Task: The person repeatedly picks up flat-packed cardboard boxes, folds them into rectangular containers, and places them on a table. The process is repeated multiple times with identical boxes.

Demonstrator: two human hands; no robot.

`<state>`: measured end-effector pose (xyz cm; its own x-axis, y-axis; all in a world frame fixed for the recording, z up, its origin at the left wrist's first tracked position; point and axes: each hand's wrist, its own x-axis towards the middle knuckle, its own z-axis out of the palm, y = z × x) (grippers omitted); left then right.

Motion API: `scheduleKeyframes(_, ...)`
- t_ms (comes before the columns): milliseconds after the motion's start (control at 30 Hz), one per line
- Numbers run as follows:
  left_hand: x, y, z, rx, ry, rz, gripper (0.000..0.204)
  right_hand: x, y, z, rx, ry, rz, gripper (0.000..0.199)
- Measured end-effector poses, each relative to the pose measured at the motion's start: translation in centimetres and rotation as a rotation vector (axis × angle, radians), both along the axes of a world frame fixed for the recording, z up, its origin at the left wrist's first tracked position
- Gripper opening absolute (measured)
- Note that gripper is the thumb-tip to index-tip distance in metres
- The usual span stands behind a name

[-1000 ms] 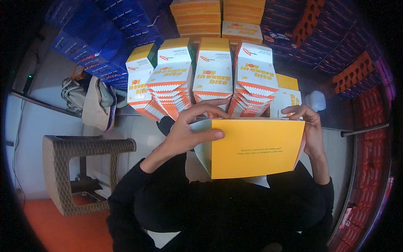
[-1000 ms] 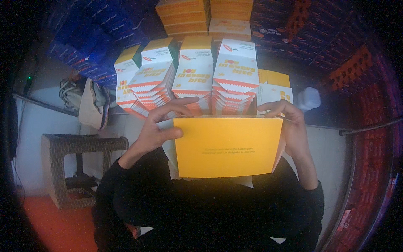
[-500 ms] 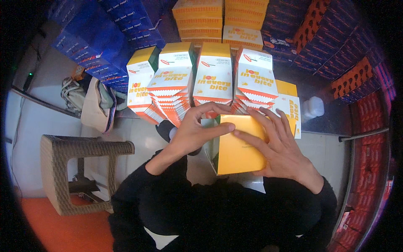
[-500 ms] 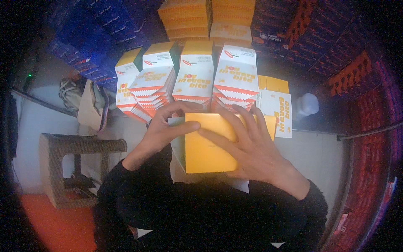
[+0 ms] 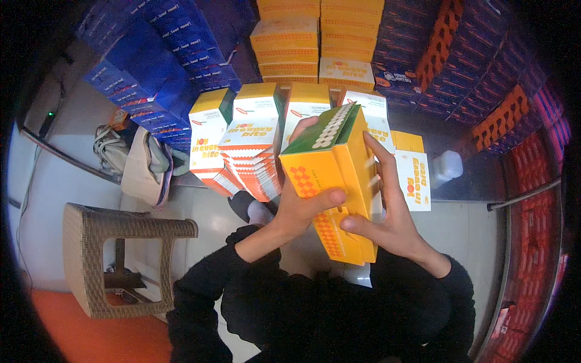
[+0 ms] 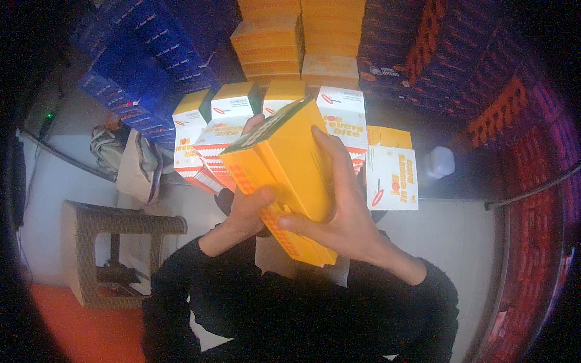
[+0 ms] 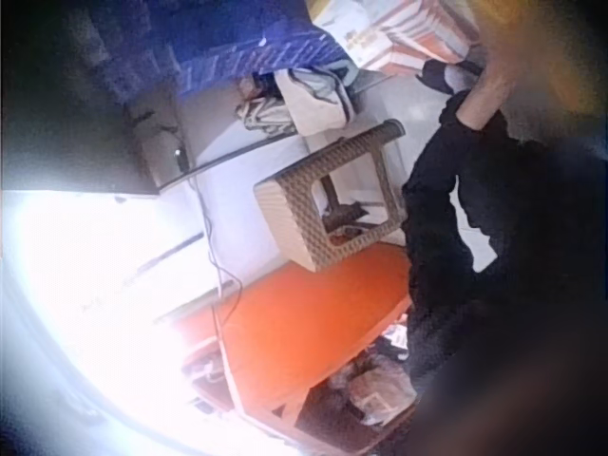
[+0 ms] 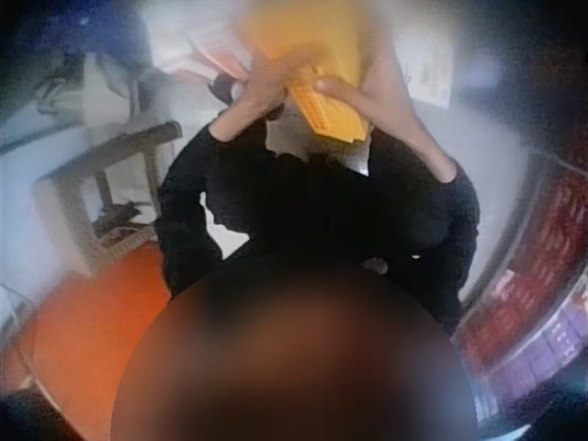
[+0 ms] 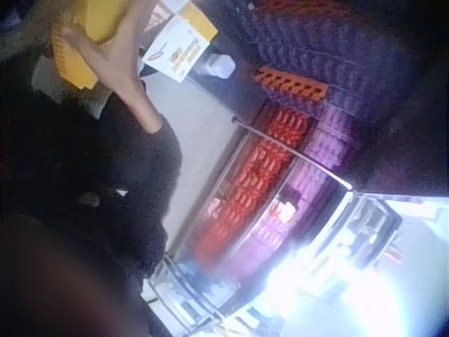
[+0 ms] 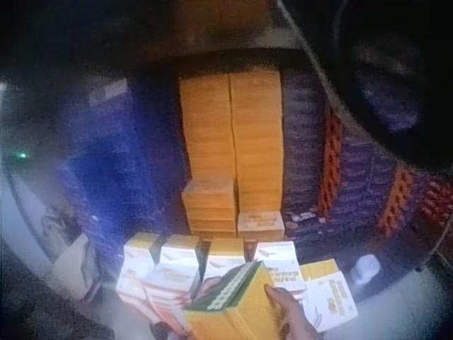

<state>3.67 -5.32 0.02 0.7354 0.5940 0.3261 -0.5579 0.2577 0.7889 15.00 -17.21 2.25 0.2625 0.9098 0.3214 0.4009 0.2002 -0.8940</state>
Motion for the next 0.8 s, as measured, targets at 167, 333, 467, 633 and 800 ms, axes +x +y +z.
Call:
scheduleKeyframes(167,-0.4,0.5,0.1,0.009,-0.018,-0.016,0.106,0.1,-0.4,0.7,-0.071,0.102,0.068,0.107)
scheduleKeyframes(333,0.2,0.3,0.3,0.021,-0.054,0.008,0.104,-0.9,0.5,-0.4,-0.002,0.006,0.068,0.114)
scheduleKeyframes(467,0.3,-0.1,0.9,-0.026,-0.044,0.047,0.102,-1.2,1.4,-1.2,-0.037,-0.056,0.008,0.126)
scheduleKeyframes(633,0.9,-0.6,1.0,-0.035,-0.084,0.095,0.105,-1.3,1.8,-1.0,-0.047,-0.012,0.033,0.130)
scheduleKeyframes(800,1.2,-0.3,1.0,0.019,-0.063,0.113,0.107,-1.4,2.2,-1.1,-0.094,0.030,0.044,0.130)
